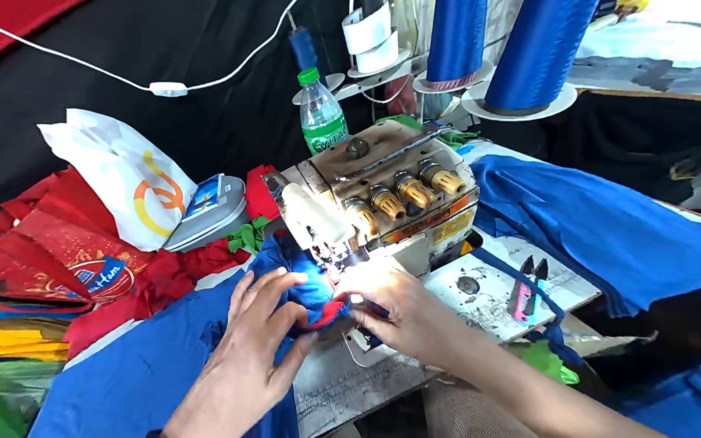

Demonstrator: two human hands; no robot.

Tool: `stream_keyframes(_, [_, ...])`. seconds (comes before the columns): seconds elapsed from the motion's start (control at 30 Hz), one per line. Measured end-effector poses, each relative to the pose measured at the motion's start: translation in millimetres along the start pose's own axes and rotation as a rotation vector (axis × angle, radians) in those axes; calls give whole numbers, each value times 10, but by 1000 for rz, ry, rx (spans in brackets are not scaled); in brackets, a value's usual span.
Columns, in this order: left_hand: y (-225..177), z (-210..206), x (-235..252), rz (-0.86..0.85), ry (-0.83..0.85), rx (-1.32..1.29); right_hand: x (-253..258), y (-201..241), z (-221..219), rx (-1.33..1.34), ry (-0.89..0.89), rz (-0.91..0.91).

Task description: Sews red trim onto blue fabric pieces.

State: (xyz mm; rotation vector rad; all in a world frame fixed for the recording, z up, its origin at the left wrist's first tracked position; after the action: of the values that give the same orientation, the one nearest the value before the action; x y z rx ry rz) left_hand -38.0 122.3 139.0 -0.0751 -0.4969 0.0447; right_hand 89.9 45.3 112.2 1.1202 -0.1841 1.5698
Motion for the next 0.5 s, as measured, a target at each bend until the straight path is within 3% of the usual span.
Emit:
stream_keyframes(0.23, [-811, -23, 66, -204, -39, 182, 10, 100, 21, -90, -15, 134])
stream_keyframes(0.5, [-923, -177, 89, -222, -93, 155, -419, 266, 112, -57, -133, 425])
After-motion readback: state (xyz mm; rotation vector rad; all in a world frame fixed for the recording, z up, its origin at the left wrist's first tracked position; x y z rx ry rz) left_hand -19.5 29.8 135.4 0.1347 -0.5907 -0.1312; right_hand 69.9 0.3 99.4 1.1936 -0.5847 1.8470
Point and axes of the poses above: each hand's wrist, its own x-axis towards the middle knuckle, its own z-axis out of the back of the hand, y = z × x, the point moved 10 cm from there along x, towards the middle knuckle, and after that the axes turned 4 degrees about -z, right-handed, at the moved point
